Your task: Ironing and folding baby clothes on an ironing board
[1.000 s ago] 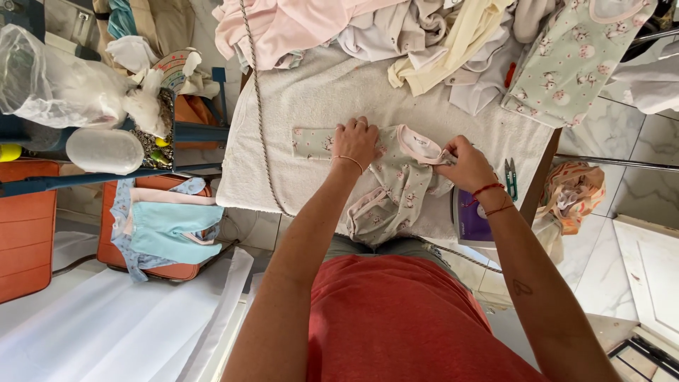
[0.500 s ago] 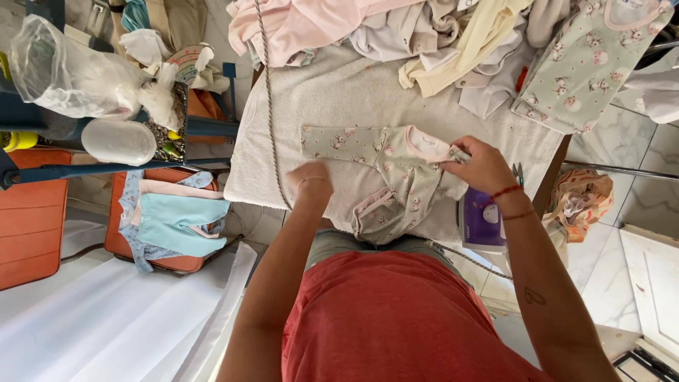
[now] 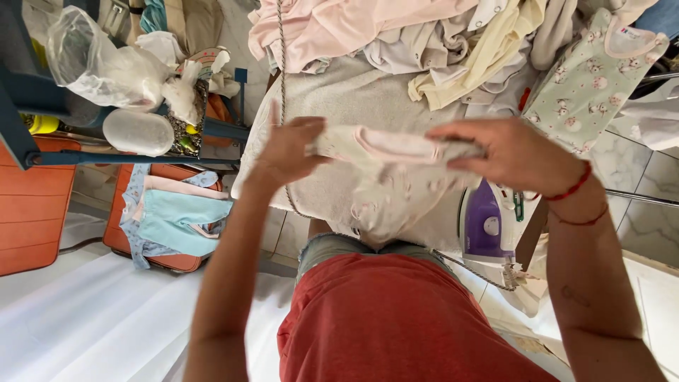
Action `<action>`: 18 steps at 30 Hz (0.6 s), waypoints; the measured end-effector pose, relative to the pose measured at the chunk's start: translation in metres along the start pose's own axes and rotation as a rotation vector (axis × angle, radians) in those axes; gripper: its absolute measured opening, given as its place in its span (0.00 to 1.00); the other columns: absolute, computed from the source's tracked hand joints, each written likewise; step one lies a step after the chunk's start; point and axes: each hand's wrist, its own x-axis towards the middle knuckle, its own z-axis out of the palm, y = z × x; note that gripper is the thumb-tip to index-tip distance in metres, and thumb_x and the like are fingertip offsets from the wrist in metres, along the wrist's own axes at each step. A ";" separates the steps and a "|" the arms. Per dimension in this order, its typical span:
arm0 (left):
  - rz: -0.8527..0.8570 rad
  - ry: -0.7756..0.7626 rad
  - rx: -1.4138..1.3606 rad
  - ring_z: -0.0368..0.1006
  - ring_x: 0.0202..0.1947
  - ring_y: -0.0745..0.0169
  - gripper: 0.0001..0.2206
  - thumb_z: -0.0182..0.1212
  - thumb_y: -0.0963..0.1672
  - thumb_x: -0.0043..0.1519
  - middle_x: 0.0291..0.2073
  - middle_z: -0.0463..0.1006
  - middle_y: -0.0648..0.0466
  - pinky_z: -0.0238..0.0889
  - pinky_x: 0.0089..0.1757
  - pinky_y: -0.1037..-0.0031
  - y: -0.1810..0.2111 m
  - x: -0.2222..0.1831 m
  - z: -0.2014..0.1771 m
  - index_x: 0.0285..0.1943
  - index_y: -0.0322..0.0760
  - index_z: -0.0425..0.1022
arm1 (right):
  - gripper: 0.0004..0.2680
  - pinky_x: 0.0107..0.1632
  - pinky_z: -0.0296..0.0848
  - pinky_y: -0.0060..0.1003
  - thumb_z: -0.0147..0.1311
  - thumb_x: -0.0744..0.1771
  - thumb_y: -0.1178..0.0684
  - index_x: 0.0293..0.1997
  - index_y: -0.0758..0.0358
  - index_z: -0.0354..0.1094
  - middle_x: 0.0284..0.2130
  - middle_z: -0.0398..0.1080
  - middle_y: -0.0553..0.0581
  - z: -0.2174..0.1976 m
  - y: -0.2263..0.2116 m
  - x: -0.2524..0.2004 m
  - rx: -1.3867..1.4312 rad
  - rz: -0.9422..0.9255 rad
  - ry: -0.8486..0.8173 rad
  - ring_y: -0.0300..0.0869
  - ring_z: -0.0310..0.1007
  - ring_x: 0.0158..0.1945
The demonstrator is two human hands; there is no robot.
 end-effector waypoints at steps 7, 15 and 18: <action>0.340 0.565 0.039 0.50 0.09 0.72 0.09 0.54 0.41 0.54 0.09 0.53 0.62 0.45 0.15 0.75 0.063 -0.121 -0.082 0.25 0.39 0.57 | 0.10 0.40 0.64 0.33 0.54 0.61 0.63 0.45 0.63 0.68 0.31 0.69 0.53 -0.021 -0.006 -0.015 -0.230 -0.178 0.405 0.41 0.65 0.37; 0.314 0.075 -0.061 0.71 0.25 0.51 0.11 0.55 0.47 0.48 0.29 0.69 0.54 0.65 0.26 0.63 0.091 -0.070 0.069 0.37 0.47 0.62 | 0.11 0.47 0.57 0.36 0.47 0.57 0.66 0.26 0.47 0.65 0.33 0.68 0.40 0.049 0.085 0.016 -0.465 -0.237 0.489 0.38 0.66 0.40; 0.316 -0.103 -0.070 0.72 0.28 0.46 0.13 0.52 0.46 0.52 0.36 0.69 0.50 0.65 0.30 0.61 0.085 -0.029 0.177 0.44 0.43 0.61 | 0.09 0.55 0.50 0.37 0.46 0.57 0.64 0.27 0.49 0.63 0.30 0.66 0.38 0.103 0.146 0.017 -0.615 -0.103 0.426 0.34 0.62 0.41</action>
